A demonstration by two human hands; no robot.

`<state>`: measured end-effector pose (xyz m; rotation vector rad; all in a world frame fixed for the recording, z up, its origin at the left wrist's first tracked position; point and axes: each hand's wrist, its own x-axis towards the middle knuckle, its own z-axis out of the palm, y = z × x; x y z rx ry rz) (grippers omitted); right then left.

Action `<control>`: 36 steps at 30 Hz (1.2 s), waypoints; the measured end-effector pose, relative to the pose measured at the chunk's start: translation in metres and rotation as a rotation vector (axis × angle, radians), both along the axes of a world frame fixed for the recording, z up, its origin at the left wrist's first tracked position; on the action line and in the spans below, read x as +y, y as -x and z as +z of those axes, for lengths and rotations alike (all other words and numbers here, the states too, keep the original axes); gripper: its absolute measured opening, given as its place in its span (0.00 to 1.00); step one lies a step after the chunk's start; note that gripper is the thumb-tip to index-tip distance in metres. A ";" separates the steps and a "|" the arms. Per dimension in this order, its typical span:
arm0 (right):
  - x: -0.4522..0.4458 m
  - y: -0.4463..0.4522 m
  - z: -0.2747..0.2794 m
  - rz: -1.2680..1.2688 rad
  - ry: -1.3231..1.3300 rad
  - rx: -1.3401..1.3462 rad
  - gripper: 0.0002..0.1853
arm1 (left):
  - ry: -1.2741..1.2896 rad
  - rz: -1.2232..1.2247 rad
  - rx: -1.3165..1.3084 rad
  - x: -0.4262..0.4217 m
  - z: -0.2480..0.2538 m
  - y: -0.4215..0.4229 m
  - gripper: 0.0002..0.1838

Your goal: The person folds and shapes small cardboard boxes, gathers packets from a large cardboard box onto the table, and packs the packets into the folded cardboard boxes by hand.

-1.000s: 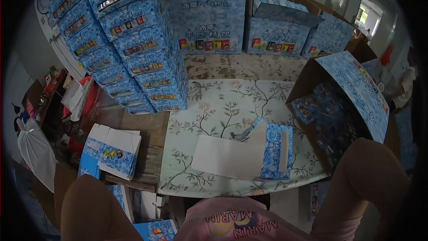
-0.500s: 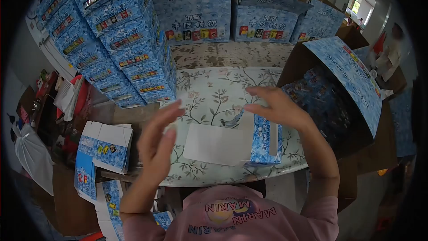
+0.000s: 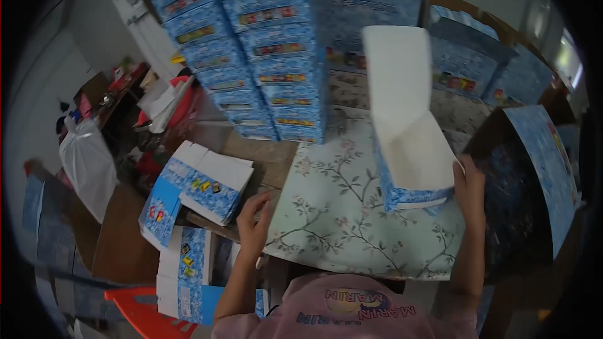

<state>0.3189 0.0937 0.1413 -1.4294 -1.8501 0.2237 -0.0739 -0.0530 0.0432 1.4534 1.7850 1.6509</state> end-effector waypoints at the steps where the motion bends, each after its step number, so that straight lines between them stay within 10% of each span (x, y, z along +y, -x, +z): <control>1: -0.006 0.007 -0.026 0.014 -0.006 0.083 0.07 | 0.002 0.029 -0.028 -0.002 -0.005 0.006 0.11; 3: -0.012 0.020 -0.101 0.007 -0.231 0.071 0.09 | 0.006 0.068 -0.055 0.000 -0.014 0.019 0.11; 7: -0.057 0.065 -0.150 0.039 0.369 -0.004 0.14 | 0.073 0.119 -0.213 0.011 -0.016 0.055 0.12; 15: -0.052 0.083 -0.093 0.166 0.194 0.099 0.13 | 0.147 0.316 0.347 0.105 -0.034 0.189 0.14; 22: -0.049 0.110 -0.091 0.131 0.075 -0.010 0.16 | 0.720 0.190 0.813 0.223 -0.148 0.353 0.18; 23: -0.052 0.116 -0.086 0.111 0.127 -0.027 0.19 | 0.503 0.162 0.631 0.210 -0.123 0.331 0.21; 25: -0.053 0.118 -0.101 0.083 0.211 -0.132 0.21 | 0.088 -0.027 0.415 0.257 -0.239 0.442 0.21; 36: -0.055 0.122 -0.116 0.140 0.114 -0.140 0.19 | 0.360 -0.221 0.641 0.271 -0.173 0.378 0.18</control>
